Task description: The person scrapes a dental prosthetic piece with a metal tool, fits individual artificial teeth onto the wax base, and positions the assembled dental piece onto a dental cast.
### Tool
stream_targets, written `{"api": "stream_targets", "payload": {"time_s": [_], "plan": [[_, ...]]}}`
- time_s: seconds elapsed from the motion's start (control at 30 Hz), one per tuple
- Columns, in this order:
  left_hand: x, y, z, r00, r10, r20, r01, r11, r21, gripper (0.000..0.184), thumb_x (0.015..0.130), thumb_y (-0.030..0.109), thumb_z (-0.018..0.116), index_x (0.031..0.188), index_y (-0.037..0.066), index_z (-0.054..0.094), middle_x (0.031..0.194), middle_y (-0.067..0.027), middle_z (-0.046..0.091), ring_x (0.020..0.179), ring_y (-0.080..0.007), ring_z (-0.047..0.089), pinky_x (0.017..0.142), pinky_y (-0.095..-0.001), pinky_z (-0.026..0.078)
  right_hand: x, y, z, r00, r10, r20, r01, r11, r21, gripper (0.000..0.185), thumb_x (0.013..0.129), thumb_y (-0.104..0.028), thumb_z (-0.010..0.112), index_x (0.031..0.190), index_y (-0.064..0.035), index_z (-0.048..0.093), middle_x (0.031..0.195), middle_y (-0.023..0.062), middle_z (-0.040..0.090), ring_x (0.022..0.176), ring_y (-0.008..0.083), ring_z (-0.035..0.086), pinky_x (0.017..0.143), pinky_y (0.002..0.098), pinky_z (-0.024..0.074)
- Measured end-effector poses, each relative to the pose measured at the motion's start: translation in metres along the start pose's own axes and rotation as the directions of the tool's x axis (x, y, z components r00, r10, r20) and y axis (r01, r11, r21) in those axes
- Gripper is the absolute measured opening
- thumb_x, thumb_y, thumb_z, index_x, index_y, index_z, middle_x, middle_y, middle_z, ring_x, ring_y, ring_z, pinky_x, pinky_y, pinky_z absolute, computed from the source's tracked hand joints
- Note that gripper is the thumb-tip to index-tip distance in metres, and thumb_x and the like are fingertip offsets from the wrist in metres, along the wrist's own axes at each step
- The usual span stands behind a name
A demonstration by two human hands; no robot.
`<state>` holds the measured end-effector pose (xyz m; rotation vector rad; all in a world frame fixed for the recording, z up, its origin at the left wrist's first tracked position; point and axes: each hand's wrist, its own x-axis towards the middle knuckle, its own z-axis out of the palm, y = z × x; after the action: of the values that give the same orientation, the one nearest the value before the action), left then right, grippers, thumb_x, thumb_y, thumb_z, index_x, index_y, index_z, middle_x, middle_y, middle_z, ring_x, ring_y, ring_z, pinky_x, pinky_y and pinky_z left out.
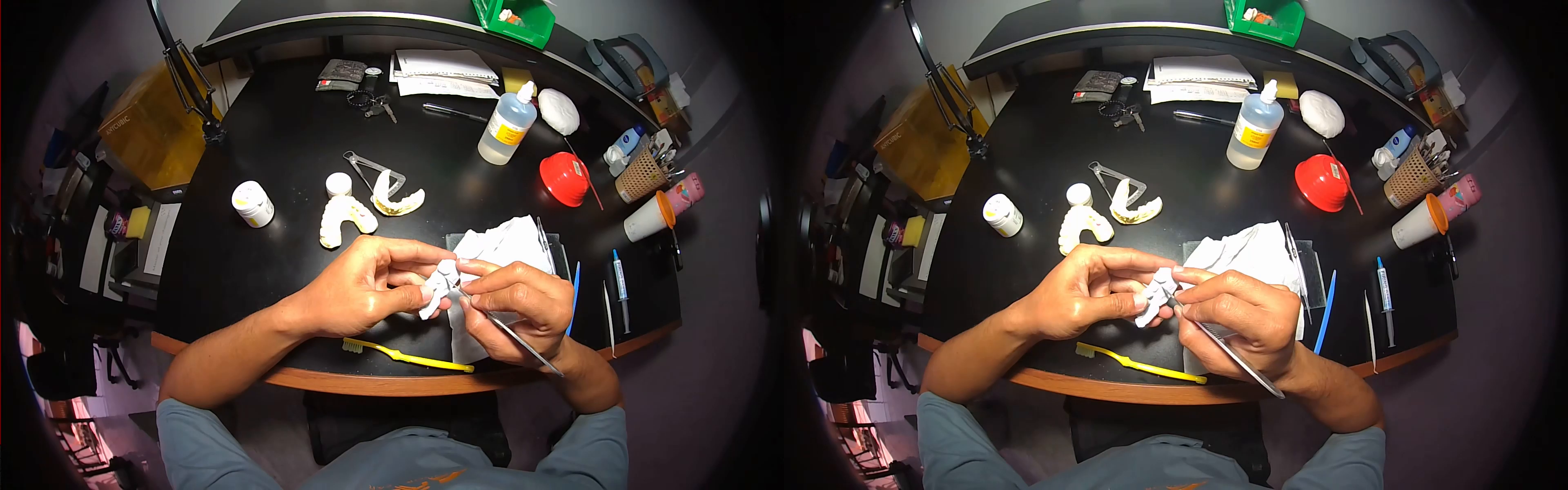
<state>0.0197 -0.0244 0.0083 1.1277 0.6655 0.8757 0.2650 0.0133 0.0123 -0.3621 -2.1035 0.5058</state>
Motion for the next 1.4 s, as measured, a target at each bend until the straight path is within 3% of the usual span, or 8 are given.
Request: {"api": "stream_targets", "payload": {"time_s": [0.13, 0.33, 0.73, 0.93, 1.23, 1.4], "plan": [[-0.0004, 0.0006, -0.0013, 1.000, -0.011, 0.006, 0.011, 1.000, 0.028, 0.047, 0.099, -0.007, 0.058, 0.146, -0.009, 0.052, 0.135, -0.0215, 0.066, 0.116, -0.0198, 0.070, 0.101, -0.0320, 0.057, 0.0011, -0.0014, -0.0002, 1.000, 0.006, 0.019, -0.006, 1.000, 0.003, 0.013, 0.074, 0.005, 0.079, 0.084, -0.0011, 0.074, 0.088, 0.0112, 0.076, 0.094, 0.0318, 0.080, 0.070, 0.0311, 0.0651], [-0.0003, -0.0018, -0.0019, 1.000, 0.010, 0.011, -0.010, 1.000, 0.021, 0.047, 0.099, -0.006, 0.058, 0.145, -0.010, 0.052, 0.134, -0.0216, 0.067, 0.116, -0.0197, 0.069, 0.101, -0.0320, 0.056, 0.0015, -0.0012, -0.0002, 1.000, 0.022, 0.016, -0.022, 0.999, 0.027, 0.012, 0.074, 0.005, 0.078, 0.082, -0.0012, 0.073, 0.086, 0.0114, 0.076, 0.093, 0.0320, 0.080, 0.070, 0.0318, 0.0650], [-0.0004, -0.0018, -0.0010, 1.000, 0.025, 0.004, -0.025, 0.999, 0.025, 0.047, 0.098, -0.004, 0.060, 0.145, -0.010, 0.052, 0.132, -0.0211, 0.067, 0.116, -0.0193, 0.069, 0.101, -0.0317, 0.056, 0.0018, -0.0008, -0.0001, 1.000, 0.021, 0.011, -0.022, 0.999, 0.049, 0.014, 0.072, 0.008, 0.077, 0.083, 0.0003, 0.071, 0.086, 0.0127, 0.076, 0.087, 0.0305, 0.080, 0.083, 0.0371, 0.0657], [0.0003, -0.0032, -0.0022, 1.000, 0.027, 0.005, -0.027, 0.999, 0.031, 0.050, 0.100, 0.001, 0.065, 0.147, -0.010, 0.050, 0.128, -0.0223, 0.068, 0.108, -0.0230, 0.072, 0.096, -0.0333, 0.059, 0.0025, -0.0021, -0.0004, 0.999, 0.034, 0.024, -0.036, 0.996, 0.086, 0.014, 0.072, 0.008, 0.077, 0.082, -0.0003, 0.071, 0.085, 0.0130, 0.076, 0.088, 0.0313, 0.080, 0.080, 0.0366, 0.0660], [-0.0009, 0.0035, -0.0002, 0.998, -0.054, 0.016, 0.055, 0.994, -0.097, 0.050, 0.102, 0.006, 0.062, 0.148, -0.009, 0.049, 0.130, -0.0246, 0.068, 0.106, -0.0256, 0.074, 0.093, -0.0370, 0.062, 0.0009, -0.0067, 0.0018, 1.000, -0.008, 0.000, 0.008, 1.000, 0.020, 0.013, 0.073, 0.005, 0.078, 0.084, -0.0015, 0.073, 0.086, 0.0114, 0.077, 0.093, 0.0330, 0.080, 0.072, 0.0336, 0.0654], [-0.0008, 0.0037, 0.0004, 1.000, -0.024, -0.003, 0.024, 1.000, -0.005, 0.050, 0.100, 0.001, 0.065, 0.146, -0.009, 0.050, 0.130, -0.0237, 0.068, 0.108, -0.0235, 0.072, 0.092, -0.0354, 0.062, 0.0010, -0.0076, 0.0002, 1.000, -0.008, 0.013, 0.008, 1.000, 0.002, 0.013, 0.074, 0.004, 0.078, 0.084, -0.0022, 0.073, 0.086, 0.0109, 0.077, 0.094, 0.0335, 0.080, 0.070, 0.0325, 0.0650]]}}
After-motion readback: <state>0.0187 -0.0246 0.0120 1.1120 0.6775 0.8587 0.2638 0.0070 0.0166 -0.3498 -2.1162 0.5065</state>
